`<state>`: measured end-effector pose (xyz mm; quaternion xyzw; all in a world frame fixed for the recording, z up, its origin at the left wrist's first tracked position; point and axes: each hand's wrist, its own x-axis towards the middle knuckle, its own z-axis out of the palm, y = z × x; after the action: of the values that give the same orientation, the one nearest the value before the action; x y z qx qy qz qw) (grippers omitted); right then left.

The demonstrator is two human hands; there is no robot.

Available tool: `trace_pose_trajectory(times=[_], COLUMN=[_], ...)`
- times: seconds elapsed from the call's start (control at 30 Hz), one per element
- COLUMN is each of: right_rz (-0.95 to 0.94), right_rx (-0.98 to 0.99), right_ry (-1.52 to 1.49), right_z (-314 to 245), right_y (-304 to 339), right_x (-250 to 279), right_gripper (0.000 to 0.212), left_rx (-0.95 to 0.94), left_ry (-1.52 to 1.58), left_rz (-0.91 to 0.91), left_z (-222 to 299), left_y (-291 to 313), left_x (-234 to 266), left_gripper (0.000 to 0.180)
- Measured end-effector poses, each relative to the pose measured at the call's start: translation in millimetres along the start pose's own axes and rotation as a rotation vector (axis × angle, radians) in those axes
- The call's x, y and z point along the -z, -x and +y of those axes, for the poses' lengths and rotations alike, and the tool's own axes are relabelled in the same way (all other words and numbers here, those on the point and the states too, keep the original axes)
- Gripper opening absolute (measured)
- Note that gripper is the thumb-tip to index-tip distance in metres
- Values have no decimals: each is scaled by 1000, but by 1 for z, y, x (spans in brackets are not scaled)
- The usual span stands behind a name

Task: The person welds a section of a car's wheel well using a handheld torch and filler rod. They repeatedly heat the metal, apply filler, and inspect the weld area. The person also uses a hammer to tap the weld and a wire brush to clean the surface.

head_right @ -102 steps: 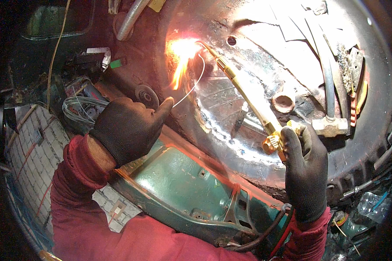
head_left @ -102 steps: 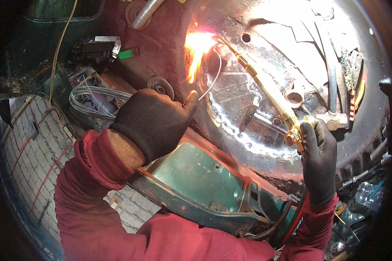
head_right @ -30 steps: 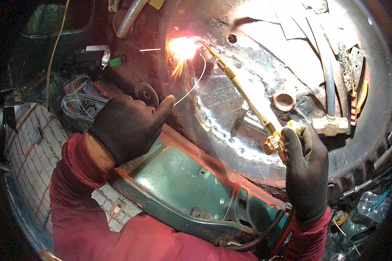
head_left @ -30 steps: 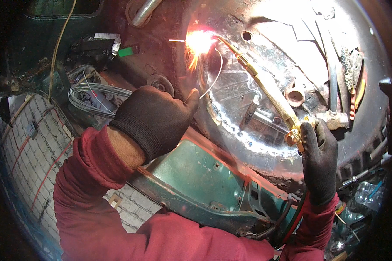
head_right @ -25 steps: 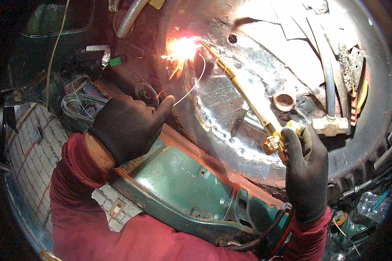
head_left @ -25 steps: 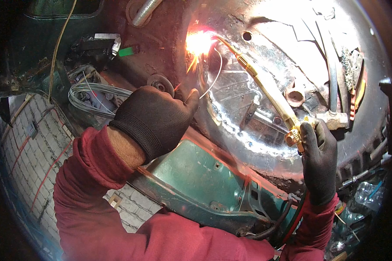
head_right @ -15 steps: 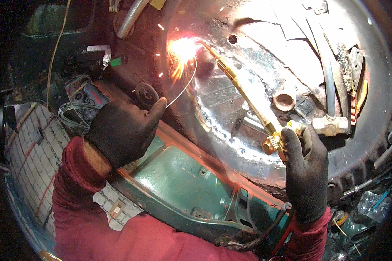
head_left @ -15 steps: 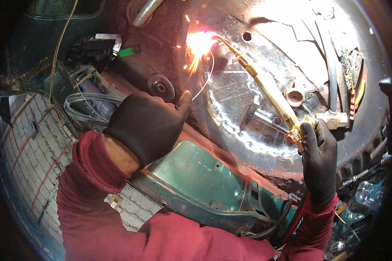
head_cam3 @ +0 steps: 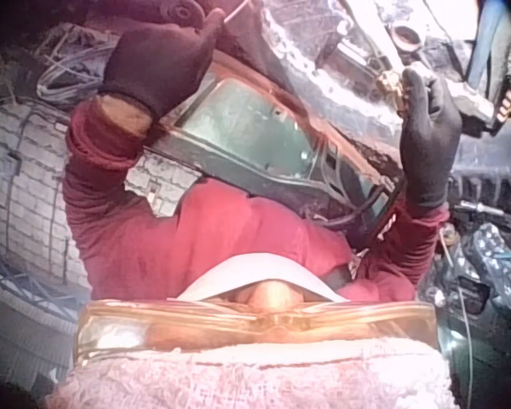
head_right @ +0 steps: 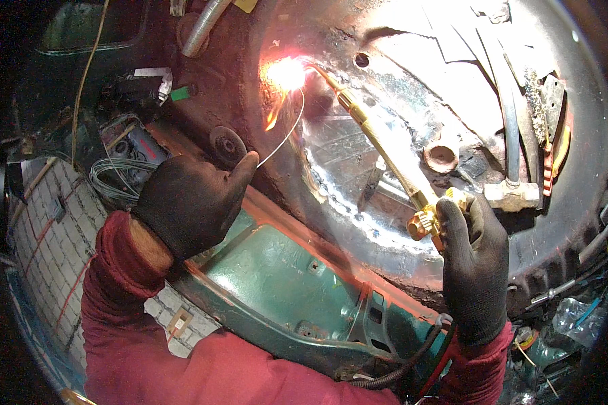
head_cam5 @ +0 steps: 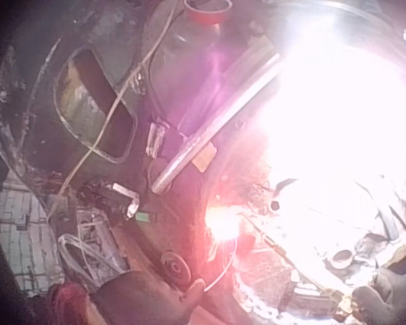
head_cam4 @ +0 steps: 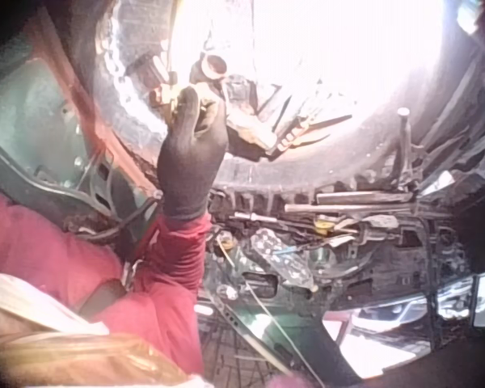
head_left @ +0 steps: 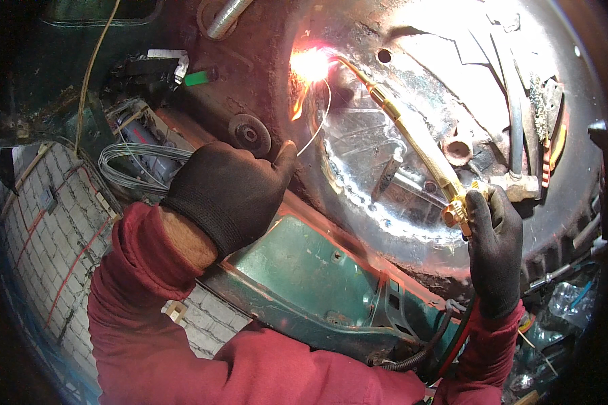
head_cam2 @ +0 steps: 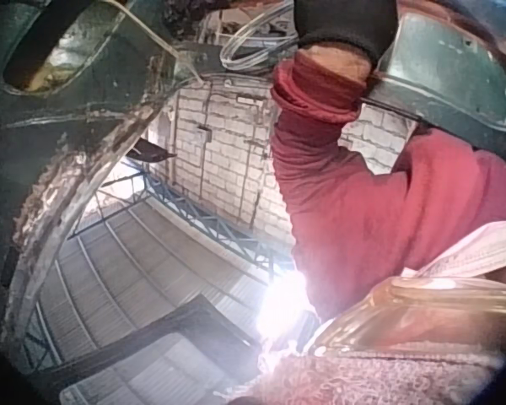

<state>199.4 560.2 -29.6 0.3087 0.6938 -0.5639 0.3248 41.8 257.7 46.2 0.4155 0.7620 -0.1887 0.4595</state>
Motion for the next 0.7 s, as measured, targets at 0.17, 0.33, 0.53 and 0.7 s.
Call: trace_pose_trajectory(times=[0.17,0.33,0.53,0.7], right_rz=[-1,0,7,22], right_rx=[18,-22,-23,-47], right_ry=[40,-15,-1,-56], right_z=[-1,-5,-5,-1], right_y=[-1,-1,-1,0], right_x=[1,0,-1,-1], right_gripper=[29,28,28,29], left_rx=[-3,1,21,19], left_ry=[-25,-28,-28,5], left_rz=[8,-2,-20,-11], left_z=[0,-1,0,-1], left_y=[0,-1,-1,-3], left_x=[-1,0,0,1], left_gripper=[52,52,52,53])
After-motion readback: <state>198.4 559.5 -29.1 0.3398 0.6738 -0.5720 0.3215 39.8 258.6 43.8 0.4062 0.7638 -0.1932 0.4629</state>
